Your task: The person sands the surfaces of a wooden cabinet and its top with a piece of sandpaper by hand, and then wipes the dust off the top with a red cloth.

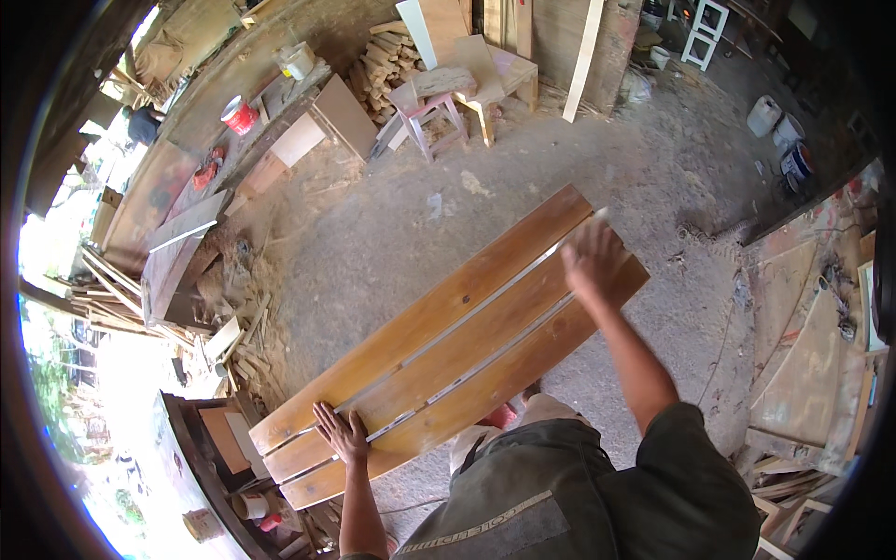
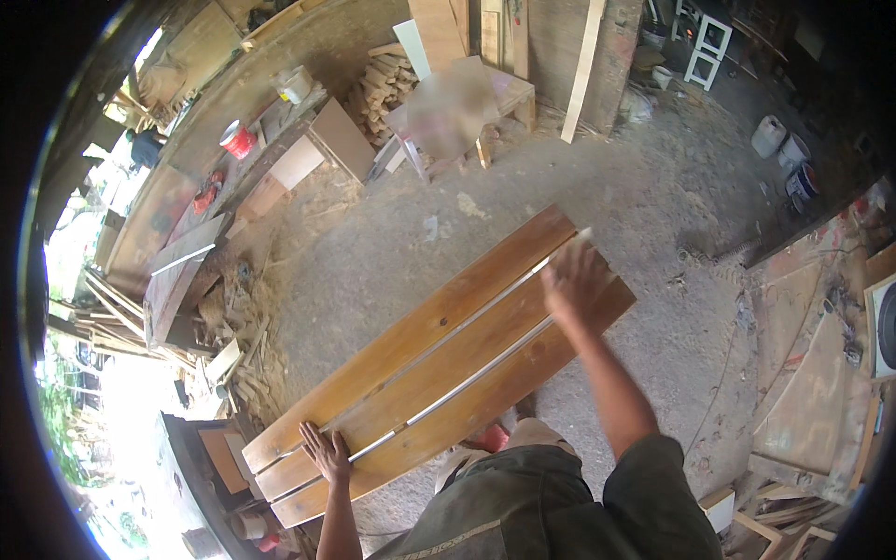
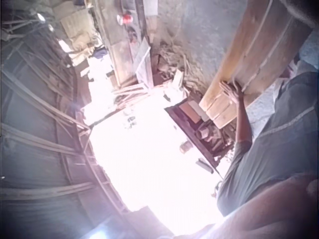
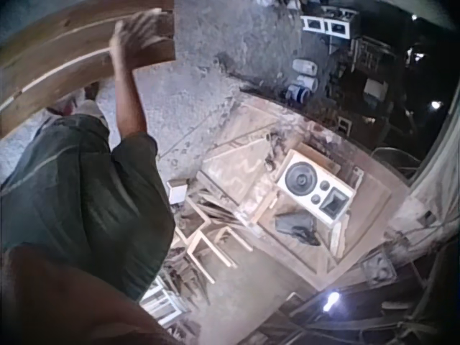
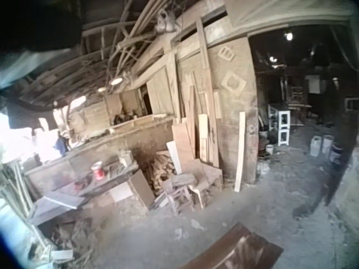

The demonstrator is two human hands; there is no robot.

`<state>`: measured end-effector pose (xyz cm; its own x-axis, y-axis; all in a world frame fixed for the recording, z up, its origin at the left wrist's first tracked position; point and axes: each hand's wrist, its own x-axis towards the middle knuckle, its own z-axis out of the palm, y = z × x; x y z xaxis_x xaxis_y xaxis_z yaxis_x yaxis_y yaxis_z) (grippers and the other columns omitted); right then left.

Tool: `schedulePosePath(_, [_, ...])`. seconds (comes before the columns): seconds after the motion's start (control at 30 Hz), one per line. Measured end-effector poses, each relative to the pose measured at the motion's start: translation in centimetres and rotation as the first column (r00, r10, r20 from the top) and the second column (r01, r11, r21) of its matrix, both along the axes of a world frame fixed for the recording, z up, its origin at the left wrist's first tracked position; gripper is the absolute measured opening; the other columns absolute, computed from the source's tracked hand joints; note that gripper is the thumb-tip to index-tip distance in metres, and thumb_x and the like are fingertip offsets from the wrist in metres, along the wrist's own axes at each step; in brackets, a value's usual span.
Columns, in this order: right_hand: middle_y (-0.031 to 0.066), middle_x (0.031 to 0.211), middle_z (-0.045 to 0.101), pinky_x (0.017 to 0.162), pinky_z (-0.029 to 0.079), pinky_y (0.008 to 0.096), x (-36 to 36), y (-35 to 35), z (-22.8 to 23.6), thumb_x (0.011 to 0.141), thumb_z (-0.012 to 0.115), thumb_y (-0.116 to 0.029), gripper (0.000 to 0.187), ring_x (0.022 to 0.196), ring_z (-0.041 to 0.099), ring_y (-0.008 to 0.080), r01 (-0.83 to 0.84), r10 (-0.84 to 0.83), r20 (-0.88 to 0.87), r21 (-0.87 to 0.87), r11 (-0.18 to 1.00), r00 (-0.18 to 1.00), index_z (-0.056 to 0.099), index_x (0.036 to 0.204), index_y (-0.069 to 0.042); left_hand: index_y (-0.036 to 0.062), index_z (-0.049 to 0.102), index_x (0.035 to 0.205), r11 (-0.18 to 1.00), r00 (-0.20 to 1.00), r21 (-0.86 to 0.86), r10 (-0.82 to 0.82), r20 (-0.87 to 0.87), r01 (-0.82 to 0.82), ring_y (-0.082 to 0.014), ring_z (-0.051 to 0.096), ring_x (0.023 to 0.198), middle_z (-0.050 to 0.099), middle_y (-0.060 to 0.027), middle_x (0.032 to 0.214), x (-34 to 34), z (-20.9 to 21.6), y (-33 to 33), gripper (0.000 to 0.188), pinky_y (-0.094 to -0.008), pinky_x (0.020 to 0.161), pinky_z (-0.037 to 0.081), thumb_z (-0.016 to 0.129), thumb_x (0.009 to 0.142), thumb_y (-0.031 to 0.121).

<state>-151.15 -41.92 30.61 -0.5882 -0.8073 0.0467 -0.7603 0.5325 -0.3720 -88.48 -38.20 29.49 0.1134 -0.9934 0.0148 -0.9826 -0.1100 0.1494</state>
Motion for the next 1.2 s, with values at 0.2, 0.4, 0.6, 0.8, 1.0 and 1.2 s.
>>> schedulePosePath(0.2, [0.0253, 0.168, 0.028, 0.128, 0.014, 0.0558, 16.5, 6.9, -0.7, 0.093, 0.069, -0.045, 0.086, 0.158, 0.021, 0.0391, -0.584, 0.593, 0.018, -0.147, 0.798, 0.805, 0.035, 0.159, -0.001, 0.0013, 0.019, 0.166, 1.0, 1.0, -0.026, -0.011, -0.019, 0.011, -0.0345, 0.01, 0.162, 0.014, -0.0195, 0.174, 0.5, -0.3, 0.3, 0.086, -0.0522, 0.129, 0.006, 0.046, 0.105, 0.056])
schedulePosePath(0.4, [0.0259, 0.173, 0.007, 0.131, 0.008, 0.046, -9.7, 1.7, -3.7, 0.102, 0.058, -0.038, 0.092, 0.161, 0.005, 0.0375, 0.095, -0.097, -0.093, -0.025, 0.995, 0.991, 0.005, 0.165, 0.003, 0.001, 0.018, 0.166, 0.999, 0.999, -0.023, -0.05, -0.013, 0.05, -0.0344, 0.009, 0.162, 0.014, -0.0197, 0.174, -0.3, -0.5, -0.7, 0.085, -0.0518, 0.129, 0.006, 0.044, 0.106, 0.055])
schedulePosePath(0.6, [0.0281, 0.172, 0.009, 0.131, 0.009, 0.049, 13.7, 6.6, -0.3, 0.098, 0.065, -0.043, 0.095, 0.161, 0.007, 0.0379, -0.418, 0.414, 0.073, 0.058, 0.907, 0.907, 0.017, 0.163, 0.007, 0.0008, 0.018, 0.166, 0.999, 1.0, -0.025, -0.02, 0.011, 0.02, -0.0342, 0.01, 0.162, 0.015, -0.0193, 0.174, 0.5, -1.2, 0.4, 0.085, -0.0513, 0.129, 0.006, 0.043, 0.106, 0.056])
schedulePosePath(0.8, [0.0296, 0.171, 0.007, 0.131, 0.008, 0.0471, -3.6, 1.2, -0.8, 0.103, 0.056, -0.043, 0.088, 0.161, 0.006, 0.04, 0.015, -0.008, 0.082, -0.083, 0.996, 0.997, 0.017, 0.161, 0.011, 0.0, 0.019, 0.165, 1.0, 1.0, -0.014, -0.016, -0.002, 0.016, -0.0342, 0.01, 0.162, 0.015, -0.0194, 0.174, 0.3, -0.2, -0.1, 0.085, -0.0506, 0.129, 0.006, 0.043, 0.106, 0.055])
schedulePosePath(1.0, [0.0329, 0.169, 0.011, 0.129, 0.011, 0.0531, 11.5, 4.6, 1.8, 0.098, 0.065, -0.041, 0.092, 0.16, 0.009, 0.0427, -0.256, 0.249, 0.233, -0.002, 0.967, 0.94, 0.021, 0.159, 0.013, 0.0007, 0.02, 0.165, 1.0, 1.0, -0.03, -0.006, -0.005, 0.005, -0.034, 0.01, 0.162, 0.015, -0.0194, 0.174, 0.3, -0.7, 0.4, 0.085, -0.0519, 0.129, 0.006, 0.046, 0.105, 0.054])
schedulePosePath(1.2, [0.0259, 0.17, 0.02, 0.129, 0.015, 0.0545, -1.3, 2.8, -0.2, 0.101, 0.059, -0.05, 0.086, 0.159, 0.017, 0.0419, -0.221, 0.225, 0.032, -0.109, 0.969, 0.974, 0.024, 0.164, -0.003, 0.0016, 0.018, 0.166, 1.0, 1.0, -0.006, 0.002, -0.008, -0.002, -0.0338, 0.009, 0.162, 0.014, -0.0184, 0.174, 0.9, -0.4, 0.6, 0.087, -0.052, 0.129, 0.006, 0.045, 0.105, 0.056])
